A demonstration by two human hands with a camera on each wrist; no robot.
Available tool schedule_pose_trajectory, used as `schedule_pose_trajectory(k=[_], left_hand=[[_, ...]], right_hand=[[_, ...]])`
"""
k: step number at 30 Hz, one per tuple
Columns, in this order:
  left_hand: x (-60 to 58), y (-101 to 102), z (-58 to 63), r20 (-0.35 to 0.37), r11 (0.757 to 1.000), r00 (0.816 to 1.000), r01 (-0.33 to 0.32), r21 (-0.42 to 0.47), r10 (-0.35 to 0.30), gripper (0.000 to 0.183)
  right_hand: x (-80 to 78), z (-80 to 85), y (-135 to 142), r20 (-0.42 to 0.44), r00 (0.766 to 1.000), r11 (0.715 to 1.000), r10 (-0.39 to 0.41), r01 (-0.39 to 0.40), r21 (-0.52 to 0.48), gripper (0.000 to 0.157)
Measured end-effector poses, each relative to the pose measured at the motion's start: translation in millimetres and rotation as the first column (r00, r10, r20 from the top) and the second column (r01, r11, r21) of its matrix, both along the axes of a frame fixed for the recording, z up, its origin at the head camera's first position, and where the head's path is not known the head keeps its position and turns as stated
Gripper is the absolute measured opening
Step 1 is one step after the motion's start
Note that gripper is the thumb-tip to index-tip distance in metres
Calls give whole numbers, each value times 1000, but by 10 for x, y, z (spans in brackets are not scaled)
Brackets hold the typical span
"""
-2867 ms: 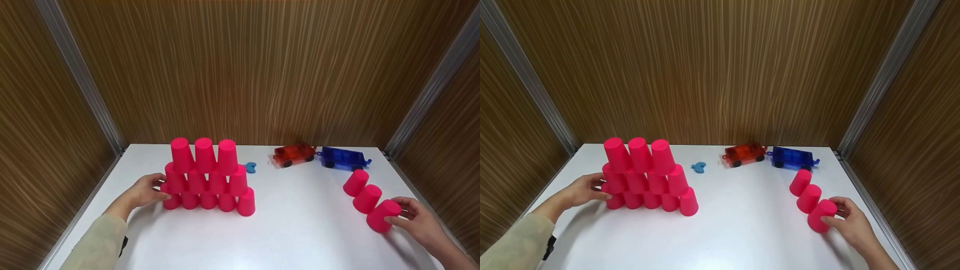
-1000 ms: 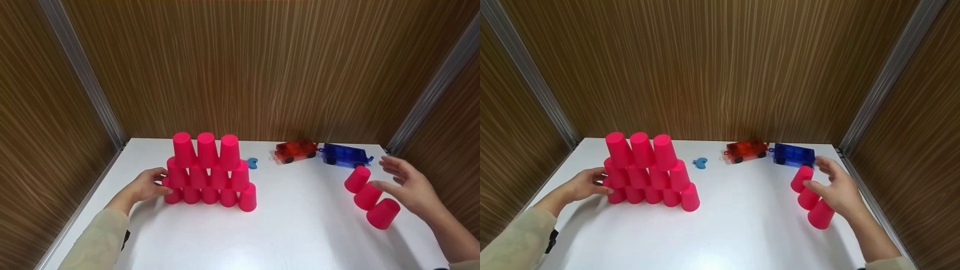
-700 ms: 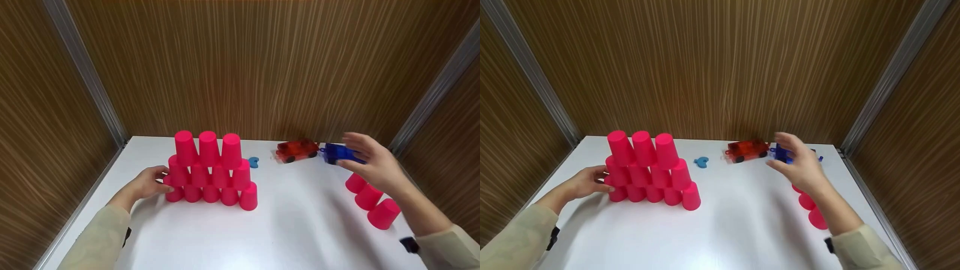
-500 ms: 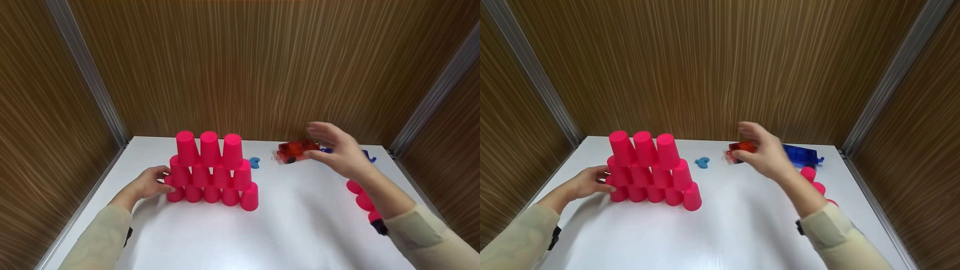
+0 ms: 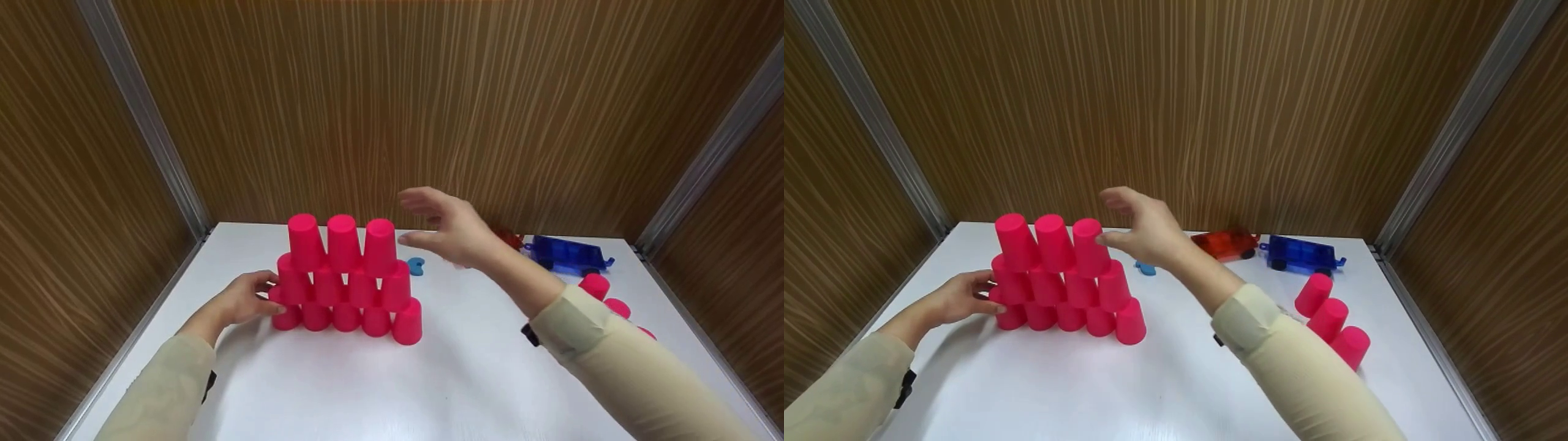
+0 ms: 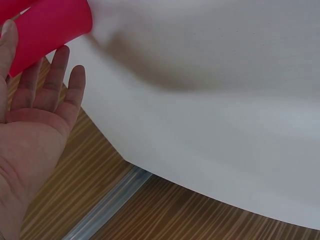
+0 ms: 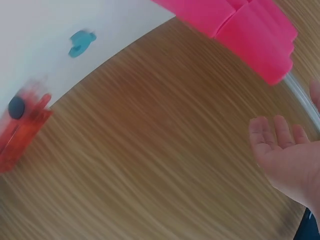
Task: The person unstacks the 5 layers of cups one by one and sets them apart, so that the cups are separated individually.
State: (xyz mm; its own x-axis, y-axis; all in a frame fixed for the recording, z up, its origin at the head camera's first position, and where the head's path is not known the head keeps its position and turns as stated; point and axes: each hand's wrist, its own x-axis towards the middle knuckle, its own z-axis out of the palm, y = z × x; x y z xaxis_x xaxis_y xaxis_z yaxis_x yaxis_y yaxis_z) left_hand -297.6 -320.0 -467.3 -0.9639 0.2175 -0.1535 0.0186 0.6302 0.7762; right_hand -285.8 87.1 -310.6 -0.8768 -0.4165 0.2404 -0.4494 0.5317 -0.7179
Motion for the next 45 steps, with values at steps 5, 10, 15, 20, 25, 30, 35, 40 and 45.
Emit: schedule_pose_trajectory(k=[5,10,15,20,25,30,35,40,45], left_hand=[[6,-4,0,-11,1000,1000,6,3,-6,49],[4,-6,-7,-11,1000,1000,-3,-17,3,50],[9,-7,-15,-15,1000,1000,-1,-30,0,50],[11,1,-10,-6,1000,1000,-2,-13,2,51],[2,12,-9,3,1000,1000,-1,-4,1,52],[-15,21,-17,-12,1000,1000,10,-10,-11,52],[-12,-8,-12,-13,1000,1000,15,-11,-15,51],[-12,-55,-24,4,1000,1000,-1,-23,1,54],[-2,-100,-39,41,999,999,-30,-34,32,61]], right_hand=[[-65,-24,-192,35,999,999,31,-32,29,70],[-111,-73,-319,61,998,997,27,-31,66,71],[-131,-125,-379,86,996,997,11,-18,79,71],[-147,-180,-378,109,994,998,-1,-7,67,71],[-148,-224,-348,117,993,999,-21,16,45,67],[-134,-194,-246,99,994,998,-52,53,-14,64],[-130,-99,-56,88,994,997,-60,64,-45,61],[-152,-25,217,83,993,996,-83,86,-34,60],[-199,-15,569,114,988,994,-101,105,-27,64]])
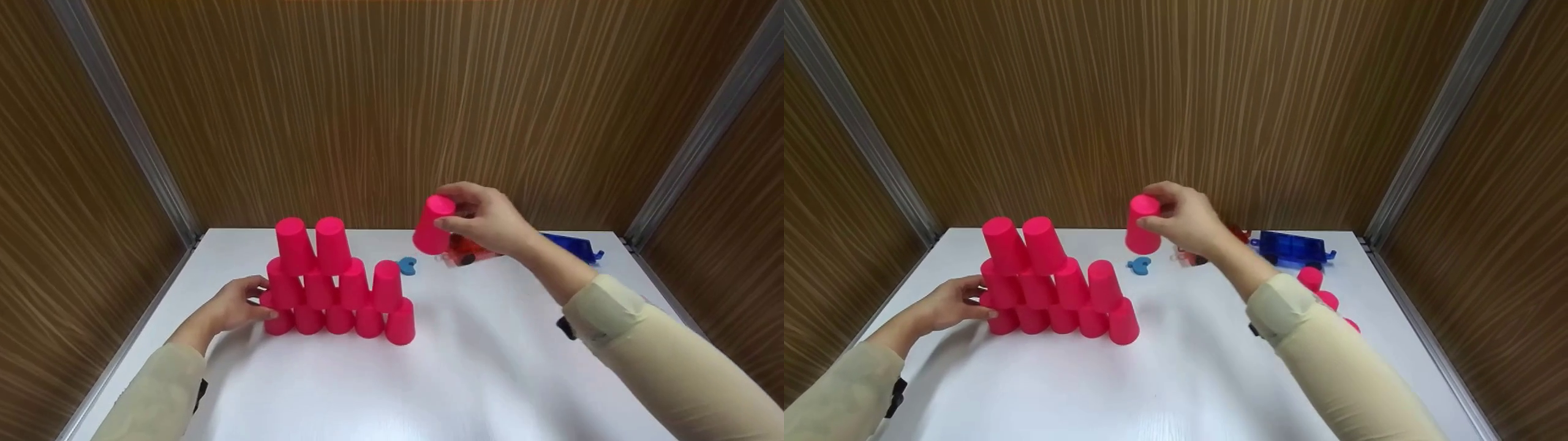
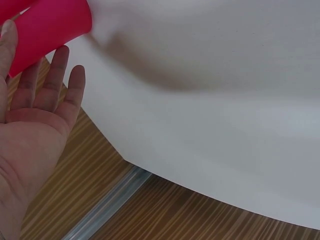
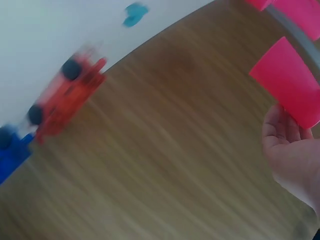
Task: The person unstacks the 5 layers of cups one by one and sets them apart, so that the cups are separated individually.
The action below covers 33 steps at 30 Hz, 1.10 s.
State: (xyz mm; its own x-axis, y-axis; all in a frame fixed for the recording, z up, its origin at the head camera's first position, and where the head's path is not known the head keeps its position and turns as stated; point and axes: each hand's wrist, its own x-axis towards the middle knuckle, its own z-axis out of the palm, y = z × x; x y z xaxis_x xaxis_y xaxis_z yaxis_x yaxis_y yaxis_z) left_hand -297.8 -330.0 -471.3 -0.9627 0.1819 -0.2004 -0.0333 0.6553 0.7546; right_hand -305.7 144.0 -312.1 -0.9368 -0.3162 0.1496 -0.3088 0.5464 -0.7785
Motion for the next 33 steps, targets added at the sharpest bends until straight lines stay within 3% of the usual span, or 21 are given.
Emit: schedule_pose_trajectory(k=[8,16,24,33], left_hand=[[39,-22,1,12,1000,1000,-10,7,10,63],[68,-57,26,10,1000,1000,-5,16,5,67],[77,-97,28,9,1000,1000,-2,5,2,64],[105,-117,42,9,1000,1000,-5,16,5,66]], right_hand=[[-42,-53,687,14,999,997,-49,48,54,69],[-28,-247,1255,25,991,985,-128,124,119,73],[-30,-565,1584,119,977,979,-175,160,127,78],[-57,-870,1802,174,971,980,-165,143,135,75]])
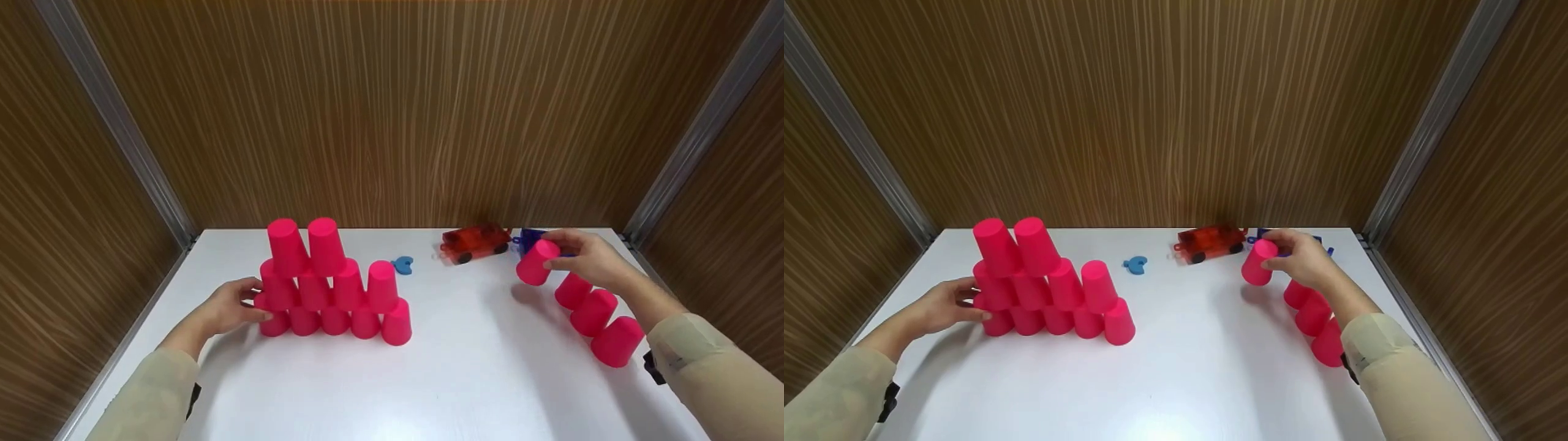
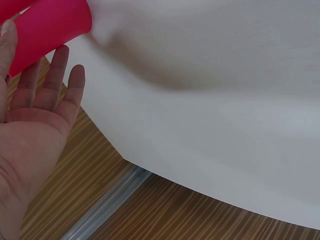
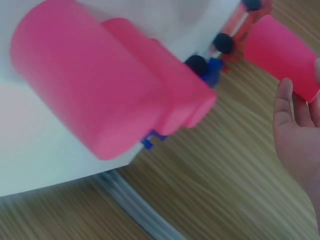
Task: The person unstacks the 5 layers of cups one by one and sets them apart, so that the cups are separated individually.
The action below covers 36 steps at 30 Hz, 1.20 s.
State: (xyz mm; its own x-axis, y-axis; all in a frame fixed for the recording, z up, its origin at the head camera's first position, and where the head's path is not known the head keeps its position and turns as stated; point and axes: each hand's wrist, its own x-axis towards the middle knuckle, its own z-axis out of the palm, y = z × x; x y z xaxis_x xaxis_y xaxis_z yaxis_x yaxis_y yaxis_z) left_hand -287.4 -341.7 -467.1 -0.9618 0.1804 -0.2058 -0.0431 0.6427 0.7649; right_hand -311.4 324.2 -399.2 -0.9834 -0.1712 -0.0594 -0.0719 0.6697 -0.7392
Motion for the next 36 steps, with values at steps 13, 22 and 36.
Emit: schedule_pose_trajectory(k=[13,22,36], left_hand=[[-13,-9,24,-11,1000,1000,15,10,-15,64],[9,5,-15,-20,1000,1000,10,9,-10,66],[10,-2,-25,-24,1000,1000,10,-8,-11,65]], right_hand=[[-44,-300,137,60,998,998,-24,21,56,72],[-66,-394,145,77,997,995,-32,25,95,73],[-88,-474,136,67,998,992,-10,1,124,75]])
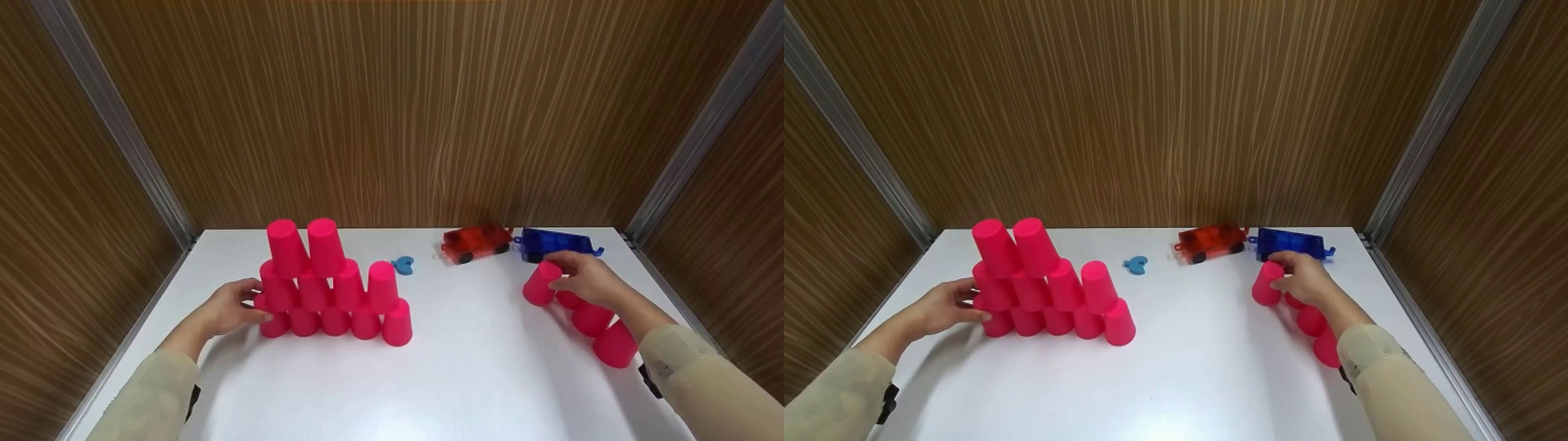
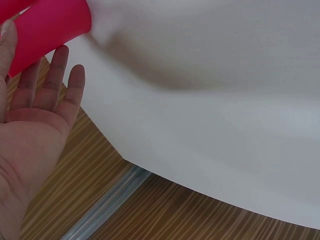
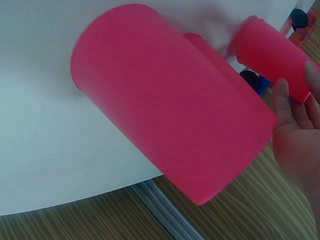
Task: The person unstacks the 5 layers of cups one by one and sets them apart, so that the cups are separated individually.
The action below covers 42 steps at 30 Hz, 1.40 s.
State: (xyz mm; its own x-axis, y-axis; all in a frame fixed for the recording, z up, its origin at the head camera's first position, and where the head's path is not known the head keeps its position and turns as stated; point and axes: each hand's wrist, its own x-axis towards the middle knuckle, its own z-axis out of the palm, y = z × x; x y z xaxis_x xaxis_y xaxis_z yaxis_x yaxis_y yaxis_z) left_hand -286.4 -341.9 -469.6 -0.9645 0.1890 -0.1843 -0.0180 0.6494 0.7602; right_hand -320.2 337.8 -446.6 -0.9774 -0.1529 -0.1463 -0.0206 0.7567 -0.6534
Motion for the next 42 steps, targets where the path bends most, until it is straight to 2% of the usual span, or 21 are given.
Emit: schedule_pose_trajectory(k=[13,30,35,42], left_hand=[[16,-9,-26,-36,999,999,21,29,-20,57],[20,-7,-13,1,999,1000,-2,37,2,60],[7,-10,8,15,1000,1000,-1,27,1,64],[-8,-4,32,12,1000,1000,-5,7,5,62]], right_hand=[[17,15,-16,-1,1000,1000,10,-10,30,76],[43,49,-28,3,1000,1000,-12,12,28,76],[54,131,-9,-14,1000,1000,10,-9,15,70],[87,401,-42,-62,997,999,38,-37,22,67]])
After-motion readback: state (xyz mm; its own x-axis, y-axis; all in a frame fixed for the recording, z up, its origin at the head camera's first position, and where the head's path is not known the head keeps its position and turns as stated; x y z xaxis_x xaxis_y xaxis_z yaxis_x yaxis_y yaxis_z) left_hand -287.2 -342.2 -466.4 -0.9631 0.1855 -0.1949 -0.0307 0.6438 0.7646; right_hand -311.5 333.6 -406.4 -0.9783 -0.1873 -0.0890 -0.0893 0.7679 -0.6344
